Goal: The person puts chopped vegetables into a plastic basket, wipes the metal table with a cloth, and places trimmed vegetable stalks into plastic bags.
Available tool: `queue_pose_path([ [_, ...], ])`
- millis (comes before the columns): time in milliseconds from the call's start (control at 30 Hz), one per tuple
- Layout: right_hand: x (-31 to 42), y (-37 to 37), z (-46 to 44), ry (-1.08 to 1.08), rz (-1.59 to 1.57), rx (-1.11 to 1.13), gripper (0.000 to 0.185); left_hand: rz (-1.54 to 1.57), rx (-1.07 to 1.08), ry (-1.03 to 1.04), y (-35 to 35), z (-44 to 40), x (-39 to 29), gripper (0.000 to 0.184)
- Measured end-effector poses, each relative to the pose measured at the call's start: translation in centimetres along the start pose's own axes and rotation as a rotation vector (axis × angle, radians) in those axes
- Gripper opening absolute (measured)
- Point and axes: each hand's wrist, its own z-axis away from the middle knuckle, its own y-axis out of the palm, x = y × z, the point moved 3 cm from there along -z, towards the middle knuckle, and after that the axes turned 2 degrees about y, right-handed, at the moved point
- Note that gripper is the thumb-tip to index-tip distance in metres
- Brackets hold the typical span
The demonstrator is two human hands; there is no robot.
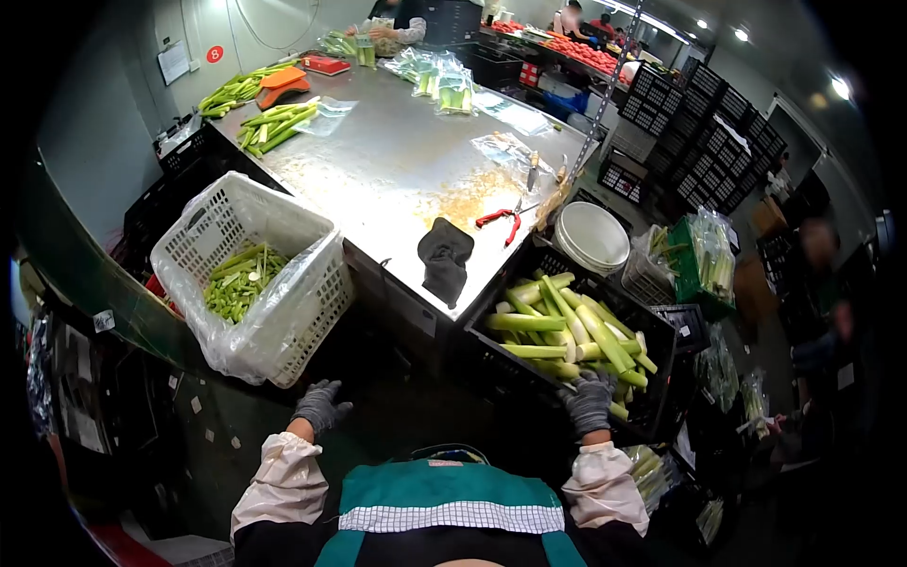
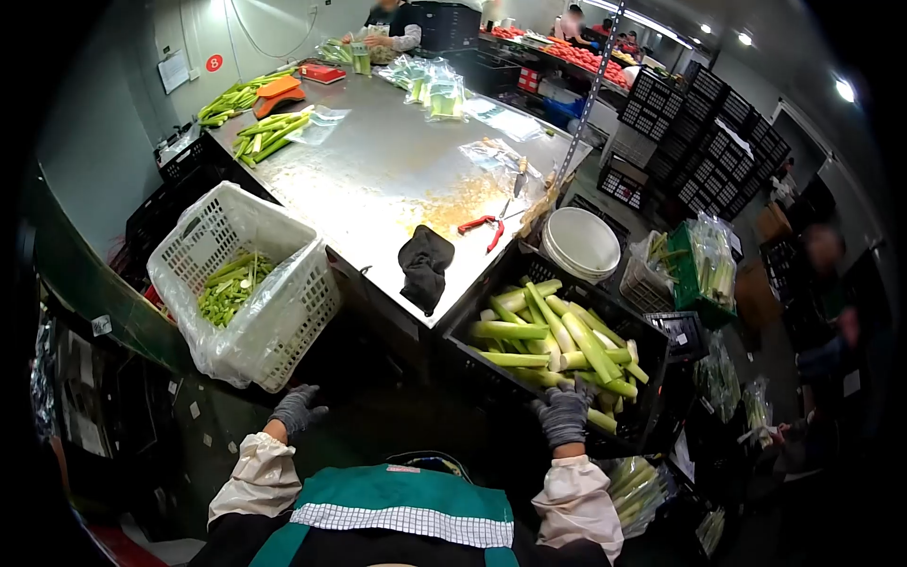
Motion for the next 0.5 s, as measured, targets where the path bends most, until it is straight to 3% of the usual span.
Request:
queue_pose_path([
  [33, -0.6, 1.2, -0.1, 0.309, -0.432, 0.110, 0.019, -0.060, -0.181, -0.003, -0.1, 0.7, 0.4, 0.063],
  [67, -0.6, 2.9, 0.4, 0.617, -0.864, 0.225, 0.014, -0.049, -0.187, -0.010, -0.6, 0.5, 0.8, 0.063],
  [133, 0.1, 5.1, 0.6, 0.406, -0.982, -0.166, 0.008, 0.201, -0.349, -0.112, -2.6, 1.8, 2.7, 0.056],
  [167, 1.4, 4.1, 0.4, 0.391, -0.766, -0.149, 0.011, 0.209, -0.470, -0.152, -3.0, 2.8, 2.9, 0.048],
  [200, 2.0, 6.7, 0.5, 0.418, -0.797, -0.180, 0.011, 0.277, -0.556, -0.171, -4.2, 3.7, 3.4, 0.040],
  [267, 3.6, 10.7, 0.7, 0.240, -0.804, -0.079, 0.029, 0.361, -0.659, -0.217, -2.6, 2.7, 6.4, 0.036],
  [333, 8.2, 7.6, 0.4, -0.095, -0.480, -0.030, 0.058, 0.269, -0.676, -0.188, -3.4, 3.8, 7.2, 0.037],
  [367, 8.5, 7.2, 0.1, -0.076, -0.457, 0.230, 0.069, 0.170, -0.679, -0.147, -3.6, 4.3, 6.9, 0.038],
  [400, 8.6, 6.4, -0.8, -0.091, -0.456, 0.233, 0.069, 0.176, -0.683, -0.160, -3.9, 4.8, 7.3, 0.038],
  [467, 7.4, 6.3, -3.2, 0.164, -1.326, 0.762, 0.062, 0.254, -0.636, -0.104, -3.9, 5.4, 7.1, 0.042],
  [500, 7.8, 3.9, -4.7, 0.177, -1.631, 0.769, 0.052, 0.254, -0.637, -0.107, -4.2, 5.5, 7.1, 0.042],
])
